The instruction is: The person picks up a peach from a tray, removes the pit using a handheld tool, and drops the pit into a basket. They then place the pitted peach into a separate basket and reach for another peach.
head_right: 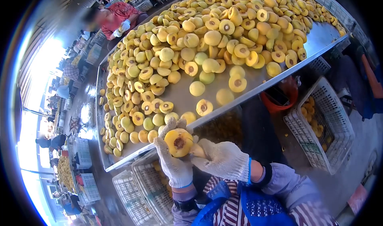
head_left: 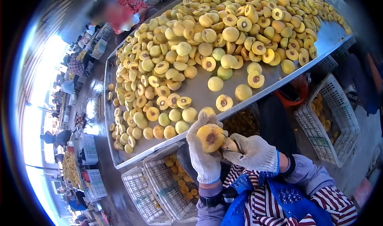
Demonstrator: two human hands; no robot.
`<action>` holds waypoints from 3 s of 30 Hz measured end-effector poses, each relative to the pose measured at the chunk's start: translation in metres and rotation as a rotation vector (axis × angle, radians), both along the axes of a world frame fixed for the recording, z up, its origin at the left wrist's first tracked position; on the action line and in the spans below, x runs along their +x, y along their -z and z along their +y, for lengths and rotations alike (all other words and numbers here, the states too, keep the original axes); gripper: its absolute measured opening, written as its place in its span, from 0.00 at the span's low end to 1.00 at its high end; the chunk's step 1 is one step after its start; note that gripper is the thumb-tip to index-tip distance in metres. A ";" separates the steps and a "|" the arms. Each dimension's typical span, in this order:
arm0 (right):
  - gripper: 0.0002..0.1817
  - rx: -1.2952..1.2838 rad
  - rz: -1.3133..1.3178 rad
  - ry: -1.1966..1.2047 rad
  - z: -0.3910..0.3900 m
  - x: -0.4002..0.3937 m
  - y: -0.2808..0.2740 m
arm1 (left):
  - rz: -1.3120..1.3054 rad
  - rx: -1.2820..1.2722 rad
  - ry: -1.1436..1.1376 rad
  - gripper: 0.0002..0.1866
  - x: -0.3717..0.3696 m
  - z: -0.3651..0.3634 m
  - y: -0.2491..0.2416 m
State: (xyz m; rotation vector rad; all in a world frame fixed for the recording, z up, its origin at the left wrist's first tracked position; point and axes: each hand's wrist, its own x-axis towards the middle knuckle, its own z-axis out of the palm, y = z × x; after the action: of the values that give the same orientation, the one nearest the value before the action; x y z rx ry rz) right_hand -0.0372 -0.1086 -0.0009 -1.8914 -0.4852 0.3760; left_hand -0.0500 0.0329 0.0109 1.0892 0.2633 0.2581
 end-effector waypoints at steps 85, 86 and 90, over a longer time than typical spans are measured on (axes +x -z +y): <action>0.12 0.139 0.877 -0.102 0.020 0.014 -0.016 | -0.055 -0.124 0.260 0.30 0.006 0.036 0.015; 0.12 0.144 0.874 -0.102 0.019 0.013 -0.016 | -0.059 -0.087 0.258 0.30 0.004 0.036 0.018; 0.13 0.199 0.832 -0.112 0.020 0.008 -0.017 | -0.077 -0.038 0.218 0.31 -0.003 0.034 0.014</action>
State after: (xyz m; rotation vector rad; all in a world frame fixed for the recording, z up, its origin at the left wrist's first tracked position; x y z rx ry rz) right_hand -0.0291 -0.0888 0.0162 -1.3576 -0.0560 1.0824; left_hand -0.0535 0.0669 -0.0034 1.0582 0.0791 0.0992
